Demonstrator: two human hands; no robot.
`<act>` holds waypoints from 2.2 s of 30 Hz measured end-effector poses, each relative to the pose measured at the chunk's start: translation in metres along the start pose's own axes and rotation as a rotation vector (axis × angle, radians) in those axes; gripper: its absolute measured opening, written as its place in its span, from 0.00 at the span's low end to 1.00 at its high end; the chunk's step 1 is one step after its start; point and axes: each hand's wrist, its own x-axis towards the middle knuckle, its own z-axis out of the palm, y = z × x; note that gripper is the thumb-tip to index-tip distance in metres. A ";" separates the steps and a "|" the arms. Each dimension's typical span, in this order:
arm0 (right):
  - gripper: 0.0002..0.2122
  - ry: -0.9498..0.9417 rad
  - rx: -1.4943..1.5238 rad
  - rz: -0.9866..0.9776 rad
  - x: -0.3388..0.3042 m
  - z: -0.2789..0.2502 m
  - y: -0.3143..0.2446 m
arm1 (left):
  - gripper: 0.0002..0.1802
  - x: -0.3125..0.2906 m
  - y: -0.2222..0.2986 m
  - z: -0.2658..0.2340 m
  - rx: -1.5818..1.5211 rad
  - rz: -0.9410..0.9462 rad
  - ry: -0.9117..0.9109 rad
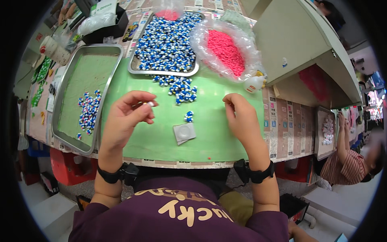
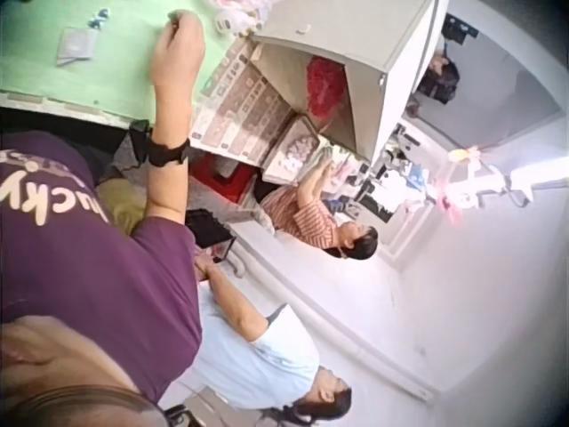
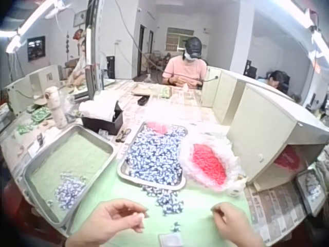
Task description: The person assembles small blue and white candy figures by attaching pink pieces to them using a small applicator. They pick up the blue figures and pink pieces from trays and a plastic bag, apply adhesive, and place the assembled figures on the table.
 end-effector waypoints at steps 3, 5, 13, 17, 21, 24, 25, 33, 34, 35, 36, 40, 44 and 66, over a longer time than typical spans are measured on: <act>0.07 -0.080 0.074 0.094 -0.011 -0.024 -0.010 | 0.12 -0.004 -0.003 -0.010 0.044 0.000 0.053; 0.06 -0.232 0.117 0.129 -0.026 -0.036 -0.022 | 0.12 -0.008 -0.002 -0.014 0.065 -0.037 0.087; 0.06 -0.598 0.265 -0.040 -0.072 -0.026 -0.051 | 0.12 -0.003 -0.005 -0.010 0.044 0.015 0.066; 0.06 -0.620 0.104 -0.163 -0.079 -0.015 -0.048 | 0.13 0.000 -0.006 -0.004 0.009 0.042 0.070; 0.06 -0.631 0.042 -0.261 -0.074 -0.014 -0.052 | 0.11 0.001 -0.004 0.001 -0.033 0.051 0.021; 0.07 -0.625 -0.006 -0.324 -0.072 -0.011 -0.056 | 0.10 0.000 0.000 0.001 -0.030 0.053 0.018; 0.08 -0.614 -0.020 -0.356 -0.071 -0.008 -0.058 | 0.09 0.000 0.001 0.001 -0.032 0.055 0.020; 0.10 -0.617 -0.100 -0.398 -0.070 -0.006 -0.064 | 0.10 0.005 -0.004 0.004 0.039 0.082 -0.001; 0.11 -0.596 -0.069 -0.378 -0.066 -0.009 -0.064 | 0.10 0.005 -0.004 0.004 0.046 0.085 0.005; 0.11 -0.571 -0.042 -0.356 -0.061 -0.012 -0.064 | 0.09 0.007 -0.005 0.005 0.059 0.085 0.002; 0.12 -0.493 -0.003 -0.345 -0.054 -0.016 -0.064 | 0.09 0.007 -0.005 0.006 0.071 0.084 -0.003; 0.15 -0.192 0.179 -0.352 -0.019 -0.035 -0.080 | 0.10 -0.001 0.002 0.026 0.076 -0.025 -0.104; 0.17 -0.027 0.279 -0.460 0.001 -0.036 -0.100 | 0.08 -0.006 0.005 0.053 -0.035 -0.107 -0.260; 0.15 -0.192 0.996 0.001 0.005 -0.014 -0.105 | 0.05 -0.010 0.007 0.052 0.468 0.591 -0.024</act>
